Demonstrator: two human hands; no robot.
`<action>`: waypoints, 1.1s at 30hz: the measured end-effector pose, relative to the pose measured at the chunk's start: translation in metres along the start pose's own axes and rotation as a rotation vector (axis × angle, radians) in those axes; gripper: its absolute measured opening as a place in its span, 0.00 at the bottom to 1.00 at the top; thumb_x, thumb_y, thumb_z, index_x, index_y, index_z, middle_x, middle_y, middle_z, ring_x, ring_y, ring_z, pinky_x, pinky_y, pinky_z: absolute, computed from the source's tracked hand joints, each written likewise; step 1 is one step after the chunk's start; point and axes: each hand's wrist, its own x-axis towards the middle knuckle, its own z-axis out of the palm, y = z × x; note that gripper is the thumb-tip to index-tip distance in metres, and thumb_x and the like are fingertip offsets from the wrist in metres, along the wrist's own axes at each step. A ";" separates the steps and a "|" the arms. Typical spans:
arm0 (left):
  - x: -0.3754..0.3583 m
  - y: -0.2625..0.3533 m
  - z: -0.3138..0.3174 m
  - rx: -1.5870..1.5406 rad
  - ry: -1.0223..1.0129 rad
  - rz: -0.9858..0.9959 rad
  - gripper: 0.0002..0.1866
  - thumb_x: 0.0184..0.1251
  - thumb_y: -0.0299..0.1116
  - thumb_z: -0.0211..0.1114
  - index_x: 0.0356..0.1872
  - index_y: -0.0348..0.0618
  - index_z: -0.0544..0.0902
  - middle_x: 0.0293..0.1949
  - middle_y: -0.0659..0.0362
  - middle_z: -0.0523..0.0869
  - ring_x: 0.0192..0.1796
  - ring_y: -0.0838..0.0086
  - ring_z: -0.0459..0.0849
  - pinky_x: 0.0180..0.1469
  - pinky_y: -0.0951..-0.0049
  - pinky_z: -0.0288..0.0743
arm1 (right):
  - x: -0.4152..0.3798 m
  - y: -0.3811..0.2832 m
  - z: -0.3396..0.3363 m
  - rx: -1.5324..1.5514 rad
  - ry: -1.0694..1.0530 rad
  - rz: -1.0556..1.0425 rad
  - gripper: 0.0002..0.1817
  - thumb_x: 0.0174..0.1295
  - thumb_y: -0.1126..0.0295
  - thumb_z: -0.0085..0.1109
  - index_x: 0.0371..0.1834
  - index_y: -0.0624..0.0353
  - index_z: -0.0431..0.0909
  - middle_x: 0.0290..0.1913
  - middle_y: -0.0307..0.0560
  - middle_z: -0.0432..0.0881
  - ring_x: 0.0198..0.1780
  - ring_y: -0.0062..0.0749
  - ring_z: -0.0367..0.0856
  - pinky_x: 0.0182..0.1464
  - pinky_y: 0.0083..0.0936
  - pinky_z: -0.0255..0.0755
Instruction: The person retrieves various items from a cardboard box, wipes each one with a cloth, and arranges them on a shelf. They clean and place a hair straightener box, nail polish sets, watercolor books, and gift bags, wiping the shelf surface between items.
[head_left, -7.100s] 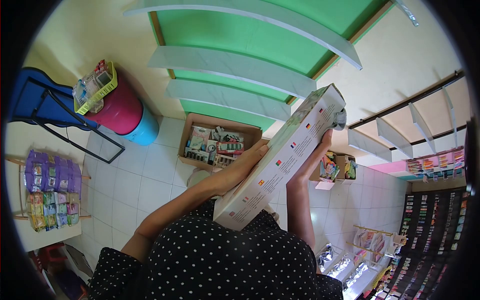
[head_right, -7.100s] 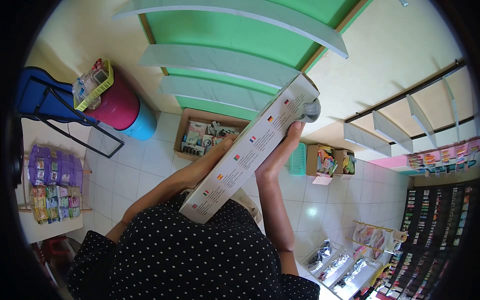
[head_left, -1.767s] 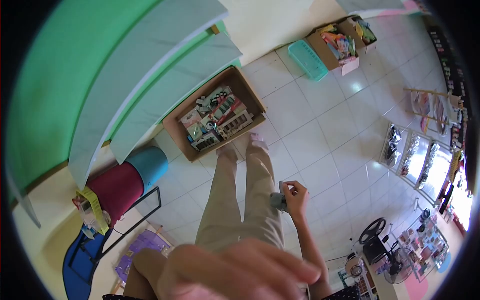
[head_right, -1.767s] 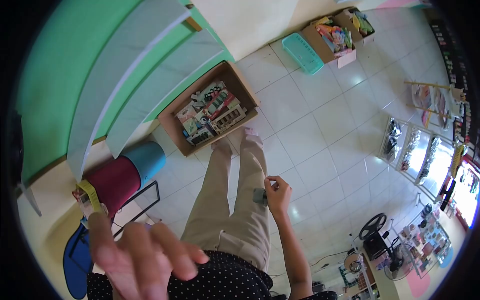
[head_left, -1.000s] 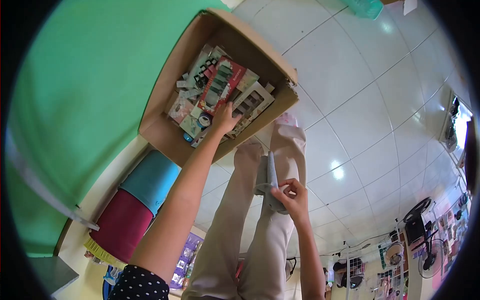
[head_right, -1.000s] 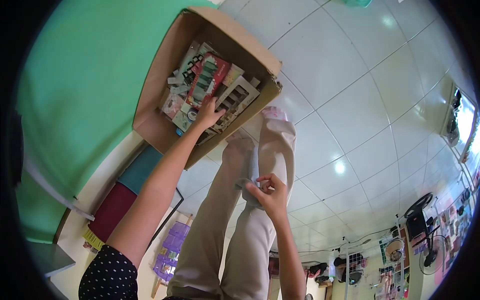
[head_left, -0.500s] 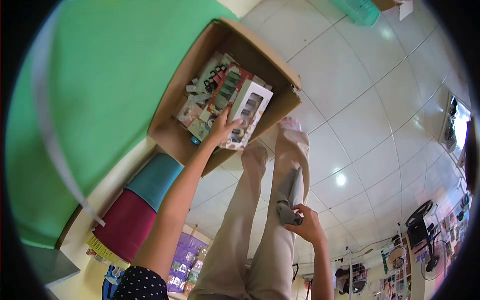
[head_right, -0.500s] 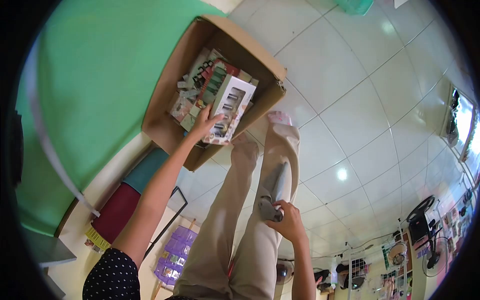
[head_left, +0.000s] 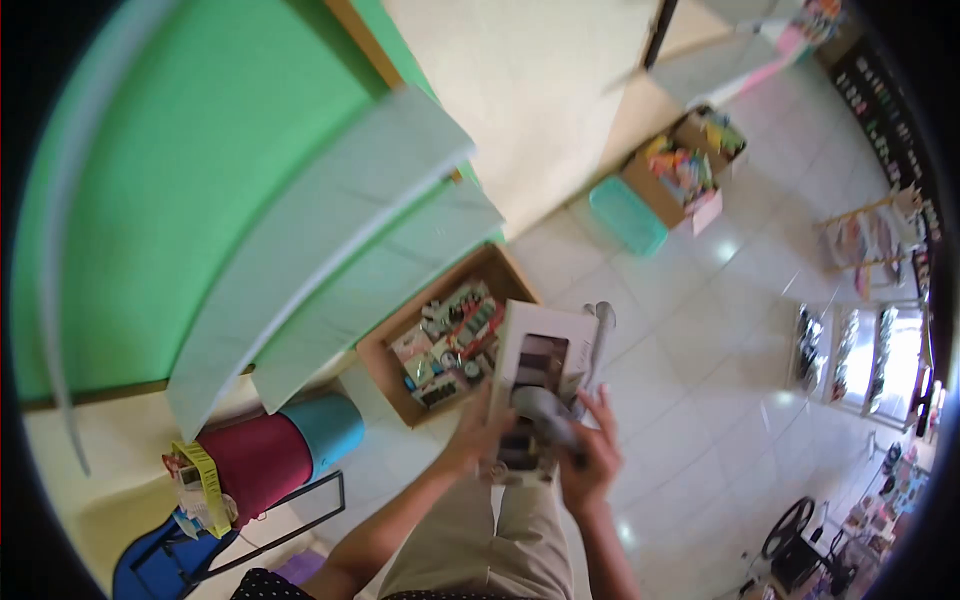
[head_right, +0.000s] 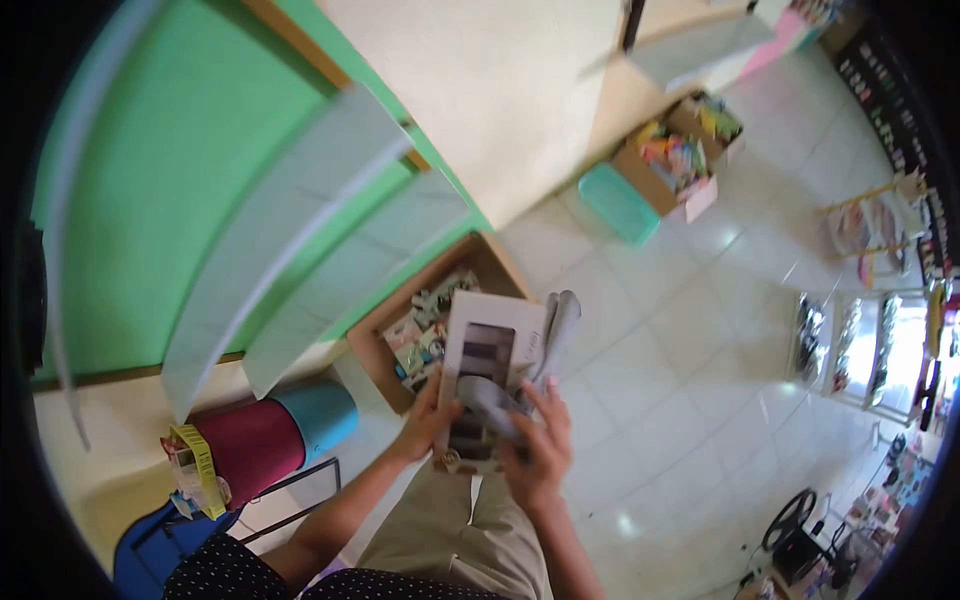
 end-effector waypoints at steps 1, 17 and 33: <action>-0.014 0.028 0.016 -0.065 -0.054 0.125 0.28 0.59 0.35 0.53 0.57 0.34 0.55 0.49 0.58 0.67 0.52 0.76 0.62 0.54 0.78 0.56 | 0.004 -0.025 -0.003 -0.091 -0.077 -0.063 0.18 0.35 0.77 0.55 0.36 0.61 0.73 0.53 0.53 0.68 0.59 0.53 0.58 0.58 0.49 0.48; -0.143 0.179 0.051 -0.138 0.441 0.712 0.16 0.62 0.40 0.48 0.42 0.36 0.66 0.30 0.59 0.69 0.35 0.79 0.65 0.38 0.79 0.62 | 0.074 -0.229 -0.056 -0.237 -0.301 -0.779 0.21 0.49 0.72 0.48 0.49 0.69 0.67 0.61 0.60 0.54 0.64 0.53 0.48 0.60 0.51 0.40; -0.201 0.205 0.000 -0.215 0.655 0.674 0.22 0.64 0.42 0.45 0.52 0.34 0.63 0.43 0.54 0.72 0.45 0.75 0.69 0.48 0.79 0.63 | 0.105 -0.282 -0.016 0.898 -0.561 -0.043 0.28 0.61 0.52 0.33 0.51 0.67 0.62 0.46 0.54 0.71 0.44 0.32 0.72 0.46 0.28 0.66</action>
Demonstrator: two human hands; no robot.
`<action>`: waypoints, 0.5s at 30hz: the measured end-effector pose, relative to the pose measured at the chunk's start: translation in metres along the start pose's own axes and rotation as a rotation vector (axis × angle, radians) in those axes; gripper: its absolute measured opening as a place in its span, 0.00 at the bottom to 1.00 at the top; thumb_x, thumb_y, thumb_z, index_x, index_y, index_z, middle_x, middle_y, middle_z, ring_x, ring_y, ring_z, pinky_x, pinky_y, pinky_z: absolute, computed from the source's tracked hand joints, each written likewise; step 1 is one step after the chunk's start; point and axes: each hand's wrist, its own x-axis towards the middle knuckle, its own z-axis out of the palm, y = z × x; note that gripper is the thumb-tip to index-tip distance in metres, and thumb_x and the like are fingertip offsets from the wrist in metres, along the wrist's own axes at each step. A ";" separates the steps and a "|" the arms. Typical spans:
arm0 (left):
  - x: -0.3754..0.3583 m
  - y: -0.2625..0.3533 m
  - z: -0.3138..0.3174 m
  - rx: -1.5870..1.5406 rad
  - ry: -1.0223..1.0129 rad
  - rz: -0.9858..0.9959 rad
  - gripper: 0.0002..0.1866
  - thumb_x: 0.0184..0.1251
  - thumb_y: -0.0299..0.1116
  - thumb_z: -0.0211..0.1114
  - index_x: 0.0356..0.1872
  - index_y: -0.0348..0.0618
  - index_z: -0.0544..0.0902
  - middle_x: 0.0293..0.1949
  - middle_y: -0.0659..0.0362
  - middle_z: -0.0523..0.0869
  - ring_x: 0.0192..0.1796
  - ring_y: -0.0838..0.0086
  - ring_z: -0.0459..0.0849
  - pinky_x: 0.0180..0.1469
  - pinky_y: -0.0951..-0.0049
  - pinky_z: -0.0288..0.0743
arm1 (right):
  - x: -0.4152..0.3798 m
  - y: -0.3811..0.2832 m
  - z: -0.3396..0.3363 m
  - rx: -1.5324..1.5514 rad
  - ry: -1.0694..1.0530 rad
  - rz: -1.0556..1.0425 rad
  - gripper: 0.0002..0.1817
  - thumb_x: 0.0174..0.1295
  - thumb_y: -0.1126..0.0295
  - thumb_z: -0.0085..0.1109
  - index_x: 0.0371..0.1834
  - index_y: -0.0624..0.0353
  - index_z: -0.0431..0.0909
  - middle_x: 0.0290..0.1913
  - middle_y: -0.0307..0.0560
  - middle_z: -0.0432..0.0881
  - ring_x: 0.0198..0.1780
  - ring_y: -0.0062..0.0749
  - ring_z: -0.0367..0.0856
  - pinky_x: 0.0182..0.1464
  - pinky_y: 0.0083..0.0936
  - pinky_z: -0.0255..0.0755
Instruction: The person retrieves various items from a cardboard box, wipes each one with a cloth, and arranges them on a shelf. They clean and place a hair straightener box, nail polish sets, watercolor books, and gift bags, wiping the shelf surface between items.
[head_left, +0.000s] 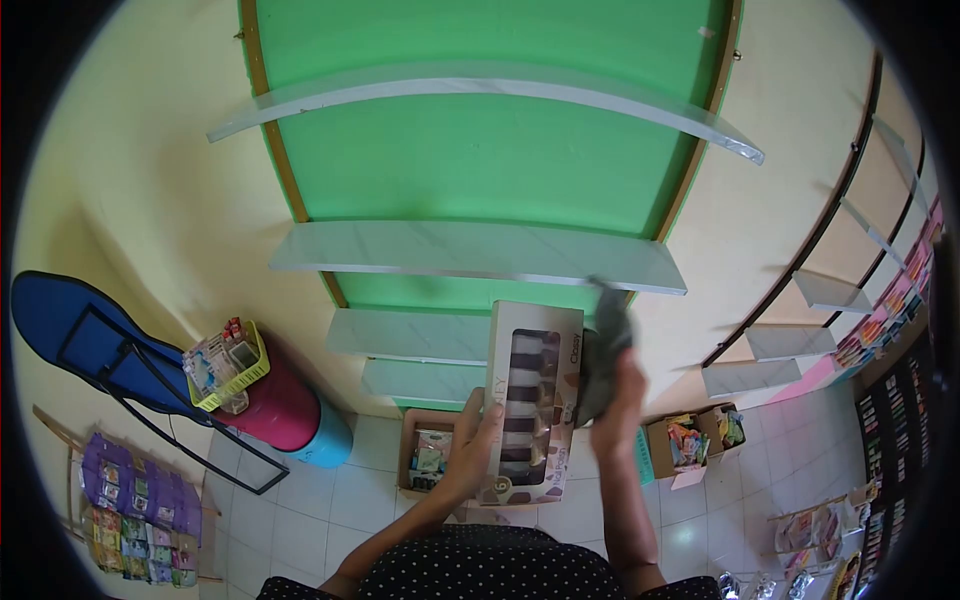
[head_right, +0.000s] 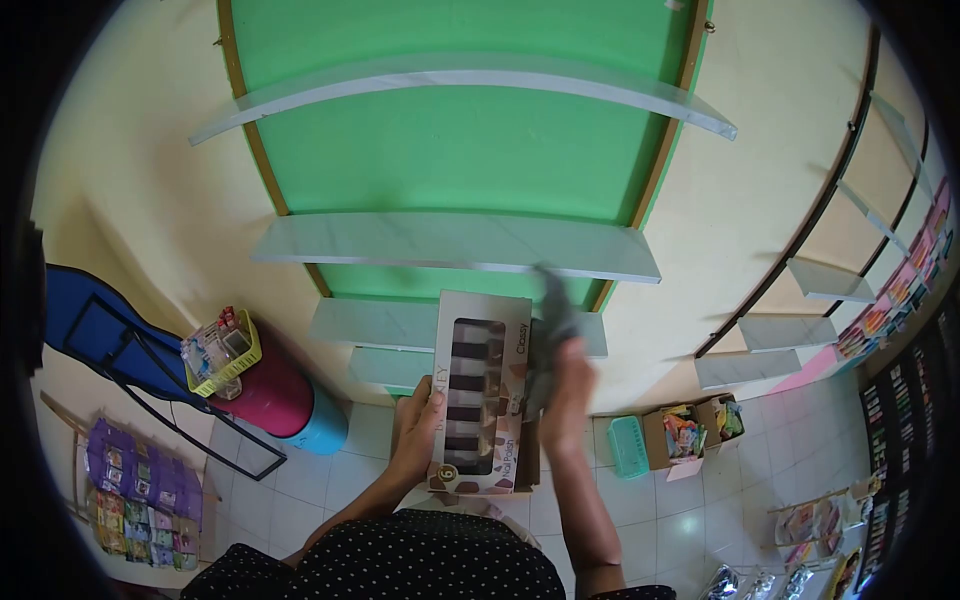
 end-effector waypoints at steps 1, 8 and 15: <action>0.000 0.007 -0.002 0.051 -0.013 -0.014 0.22 0.64 0.42 0.45 0.52 0.34 0.63 0.43 0.54 0.72 0.45 0.76 0.69 0.48 0.79 0.63 | 0.009 -0.002 -0.007 0.297 0.015 -0.033 0.26 0.61 0.52 0.37 0.48 0.66 0.64 0.37 0.49 0.74 0.33 0.25 0.74 0.36 0.22 0.70; 0.013 -0.004 -0.016 -0.080 0.004 0.047 0.20 0.64 0.40 0.45 0.50 0.34 0.63 0.40 0.56 0.72 0.42 0.79 0.68 0.45 0.80 0.64 | -0.044 -0.001 0.007 -0.462 -0.007 -0.515 0.20 0.51 0.63 0.54 0.43 0.66 0.66 0.39 0.46 0.69 0.40 0.29 0.66 0.41 0.28 0.63; -0.007 0.007 -0.011 0.144 -0.113 0.157 0.15 0.61 0.32 0.48 0.46 0.34 0.65 0.36 0.59 0.72 0.38 0.81 0.67 0.40 0.81 0.62 | -0.042 0.006 0.038 -1.341 -0.151 -0.702 0.22 0.45 0.63 0.56 0.45 0.56 0.73 0.41 0.43 0.65 0.41 0.37 0.60 0.43 0.33 0.54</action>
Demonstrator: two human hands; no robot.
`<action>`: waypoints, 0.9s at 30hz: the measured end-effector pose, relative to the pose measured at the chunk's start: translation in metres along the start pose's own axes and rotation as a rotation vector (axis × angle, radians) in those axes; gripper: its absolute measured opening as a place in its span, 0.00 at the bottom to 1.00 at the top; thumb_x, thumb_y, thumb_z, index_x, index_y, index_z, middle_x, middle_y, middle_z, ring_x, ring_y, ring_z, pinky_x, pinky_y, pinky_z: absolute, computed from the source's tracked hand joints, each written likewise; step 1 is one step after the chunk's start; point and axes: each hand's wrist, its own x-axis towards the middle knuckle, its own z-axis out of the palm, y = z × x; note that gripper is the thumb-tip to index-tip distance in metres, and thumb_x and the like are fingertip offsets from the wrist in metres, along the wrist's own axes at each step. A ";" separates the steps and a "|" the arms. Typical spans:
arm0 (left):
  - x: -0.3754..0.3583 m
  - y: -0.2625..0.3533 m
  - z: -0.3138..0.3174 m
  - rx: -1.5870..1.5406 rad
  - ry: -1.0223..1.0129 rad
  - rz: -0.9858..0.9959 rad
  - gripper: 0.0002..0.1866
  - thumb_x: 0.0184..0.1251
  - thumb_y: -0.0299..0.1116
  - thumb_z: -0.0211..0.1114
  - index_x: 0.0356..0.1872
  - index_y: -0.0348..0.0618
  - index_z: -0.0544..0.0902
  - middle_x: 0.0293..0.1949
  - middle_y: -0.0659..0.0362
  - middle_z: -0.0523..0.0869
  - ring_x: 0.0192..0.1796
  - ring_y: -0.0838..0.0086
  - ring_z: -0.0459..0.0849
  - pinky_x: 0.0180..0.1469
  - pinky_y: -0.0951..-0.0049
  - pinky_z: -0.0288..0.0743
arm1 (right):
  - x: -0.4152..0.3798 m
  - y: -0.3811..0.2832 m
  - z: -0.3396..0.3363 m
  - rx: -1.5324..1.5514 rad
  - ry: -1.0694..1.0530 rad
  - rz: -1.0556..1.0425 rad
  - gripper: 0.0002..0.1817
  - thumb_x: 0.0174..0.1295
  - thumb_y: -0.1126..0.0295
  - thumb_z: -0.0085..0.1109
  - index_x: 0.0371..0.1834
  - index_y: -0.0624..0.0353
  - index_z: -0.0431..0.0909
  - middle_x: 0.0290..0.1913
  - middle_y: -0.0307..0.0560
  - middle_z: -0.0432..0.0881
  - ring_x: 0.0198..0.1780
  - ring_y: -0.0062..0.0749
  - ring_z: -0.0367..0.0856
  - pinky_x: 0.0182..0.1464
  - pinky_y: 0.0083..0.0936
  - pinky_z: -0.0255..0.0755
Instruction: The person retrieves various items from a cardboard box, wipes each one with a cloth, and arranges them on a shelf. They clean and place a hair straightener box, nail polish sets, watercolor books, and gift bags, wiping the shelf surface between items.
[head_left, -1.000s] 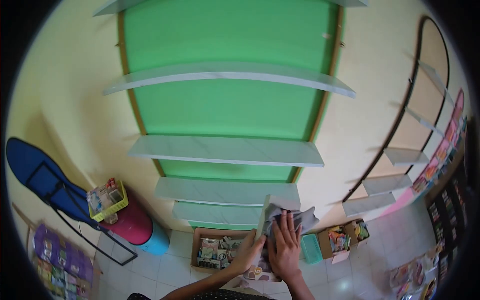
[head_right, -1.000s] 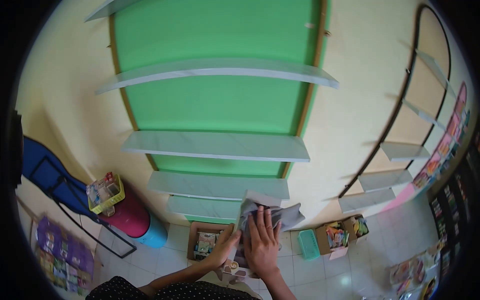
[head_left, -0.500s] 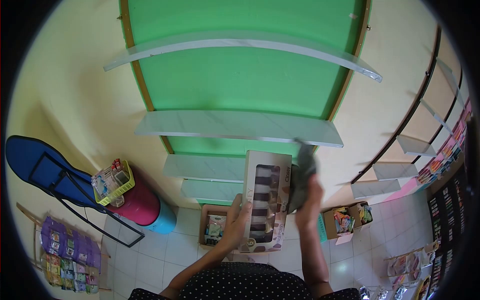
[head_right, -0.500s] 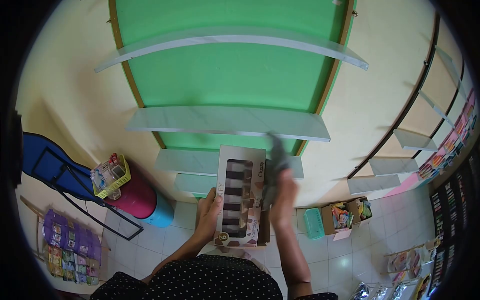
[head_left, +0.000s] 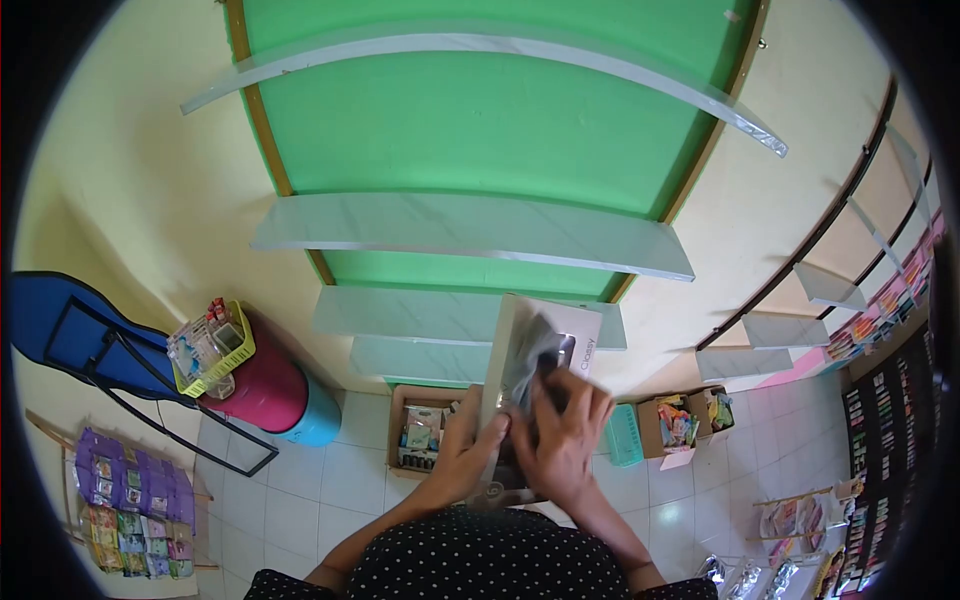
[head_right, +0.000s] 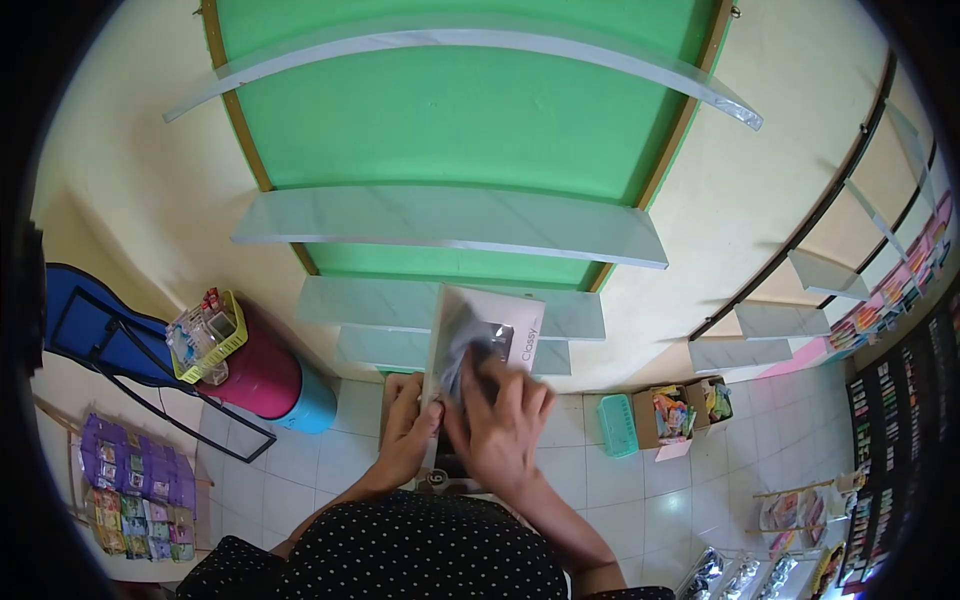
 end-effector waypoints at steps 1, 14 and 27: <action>-0.001 0.001 0.003 -0.021 0.022 0.072 0.16 0.60 0.32 0.49 0.47 0.34 0.65 0.35 0.61 0.72 0.36 0.82 0.67 0.38 0.82 0.62 | 0.006 0.001 -0.001 -0.030 0.047 0.038 0.22 0.45 0.62 0.56 0.45 0.56 0.73 0.41 0.43 0.65 0.41 0.37 0.60 0.43 0.33 0.53; -0.015 -0.003 -0.009 -0.198 0.005 -0.058 0.18 0.61 0.33 0.48 0.50 0.34 0.64 0.38 0.60 0.72 0.40 0.82 0.68 0.42 0.82 0.62 | 0.008 0.045 -0.006 1.086 0.156 0.887 0.14 0.52 0.64 0.49 0.31 0.66 0.74 0.36 0.50 0.66 0.37 0.31 0.64 0.41 0.27 0.60; -0.037 -0.007 -0.015 -0.310 -0.059 -0.243 0.17 0.62 0.35 0.49 0.49 0.36 0.65 0.39 0.61 0.71 0.42 0.82 0.66 0.44 0.82 0.60 | -0.012 -0.002 -0.012 0.116 -0.095 -0.099 0.23 0.38 0.71 0.53 0.44 0.56 0.75 0.32 0.38 0.67 0.35 0.32 0.62 0.42 0.29 0.53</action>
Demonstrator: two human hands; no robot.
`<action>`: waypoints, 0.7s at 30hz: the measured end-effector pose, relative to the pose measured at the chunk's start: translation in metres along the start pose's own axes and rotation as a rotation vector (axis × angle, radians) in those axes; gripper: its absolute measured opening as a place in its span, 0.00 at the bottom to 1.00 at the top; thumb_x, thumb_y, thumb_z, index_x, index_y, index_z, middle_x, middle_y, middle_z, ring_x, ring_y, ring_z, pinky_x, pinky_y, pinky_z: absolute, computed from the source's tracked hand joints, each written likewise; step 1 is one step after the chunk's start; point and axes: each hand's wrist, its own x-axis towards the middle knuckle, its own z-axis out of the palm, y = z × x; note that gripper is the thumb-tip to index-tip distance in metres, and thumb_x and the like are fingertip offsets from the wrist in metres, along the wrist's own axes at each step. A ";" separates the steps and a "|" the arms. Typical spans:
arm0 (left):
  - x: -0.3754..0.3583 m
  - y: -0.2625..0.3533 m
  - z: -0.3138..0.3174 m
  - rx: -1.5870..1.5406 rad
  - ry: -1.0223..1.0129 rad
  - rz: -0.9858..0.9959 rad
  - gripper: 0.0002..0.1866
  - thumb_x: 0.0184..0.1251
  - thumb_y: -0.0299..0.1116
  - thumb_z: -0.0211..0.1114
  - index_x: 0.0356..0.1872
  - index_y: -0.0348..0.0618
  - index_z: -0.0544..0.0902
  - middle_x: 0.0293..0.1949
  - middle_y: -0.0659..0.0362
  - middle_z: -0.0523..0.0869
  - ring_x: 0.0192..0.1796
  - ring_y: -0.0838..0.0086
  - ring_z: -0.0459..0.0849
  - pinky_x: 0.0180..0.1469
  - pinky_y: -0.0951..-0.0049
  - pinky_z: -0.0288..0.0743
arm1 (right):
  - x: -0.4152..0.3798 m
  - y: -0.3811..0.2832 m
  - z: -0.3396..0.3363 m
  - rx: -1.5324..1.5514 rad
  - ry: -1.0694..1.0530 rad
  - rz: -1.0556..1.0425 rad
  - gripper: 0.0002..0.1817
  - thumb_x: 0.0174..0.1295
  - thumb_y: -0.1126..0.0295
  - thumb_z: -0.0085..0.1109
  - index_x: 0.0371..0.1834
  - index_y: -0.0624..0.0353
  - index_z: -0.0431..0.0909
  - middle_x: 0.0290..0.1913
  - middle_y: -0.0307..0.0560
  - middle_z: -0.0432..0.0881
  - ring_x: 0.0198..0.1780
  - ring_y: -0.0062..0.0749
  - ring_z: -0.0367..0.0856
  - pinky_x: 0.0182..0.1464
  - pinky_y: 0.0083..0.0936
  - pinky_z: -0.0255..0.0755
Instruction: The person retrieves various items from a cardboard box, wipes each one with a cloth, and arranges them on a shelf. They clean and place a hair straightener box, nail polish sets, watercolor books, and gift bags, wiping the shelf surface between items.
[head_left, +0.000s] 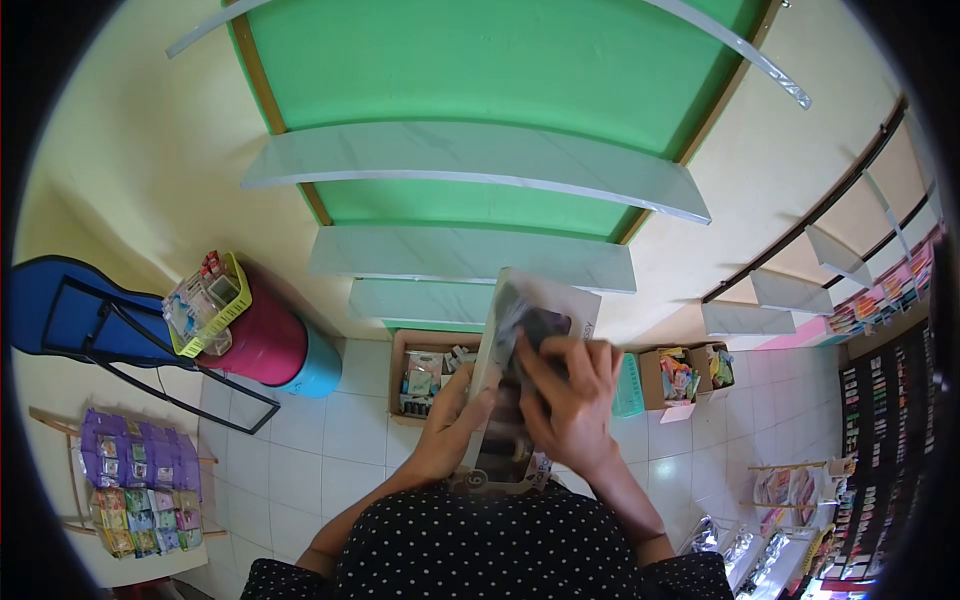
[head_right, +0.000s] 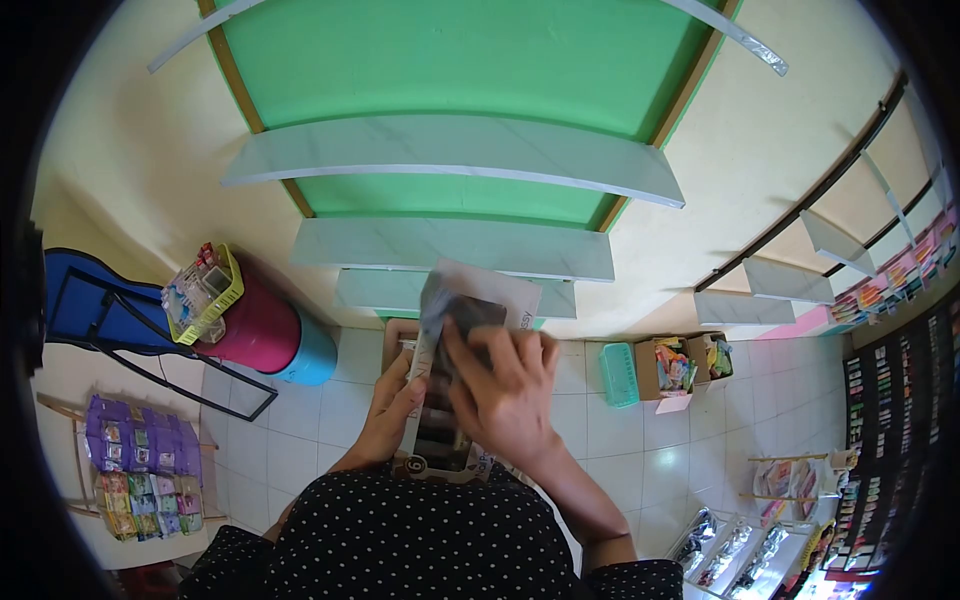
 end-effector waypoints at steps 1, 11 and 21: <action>0.000 0.000 -0.002 -0.029 -0.018 0.008 0.17 0.62 0.36 0.49 0.48 0.36 0.65 0.38 0.62 0.70 0.41 0.83 0.65 0.44 0.83 0.60 | -0.006 -0.003 0.000 0.020 -0.029 -0.059 0.24 0.38 0.71 0.53 0.45 0.55 0.74 0.32 0.38 0.67 0.35 0.32 0.62 0.41 0.30 0.53; -0.003 -0.005 -0.002 -0.086 0.040 0.061 0.16 0.61 0.35 0.50 0.47 0.37 0.66 0.37 0.63 0.71 0.41 0.83 0.66 0.43 0.83 0.60 | -0.028 -0.002 0.001 0.049 -0.118 -0.044 0.25 0.32 0.69 0.55 0.43 0.50 0.76 0.33 0.39 0.66 0.37 0.34 0.60 0.44 0.32 0.52; 0.031 0.028 -0.029 0.727 -0.171 0.404 0.24 0.60 0.42 0.52 0.52 0.34 0.64 0.41 0.51 0.75 0.43 0.73 0.73 0.46 0.76 0.65 | -0.015 0.059 -0.041 0.652 0.073 0.539 0.18 0.41 0.61 0.61 0.30 0.64 0.72 0.28 0.47 0.73 0.27 0.28 0.73 0.29 0.21 0.67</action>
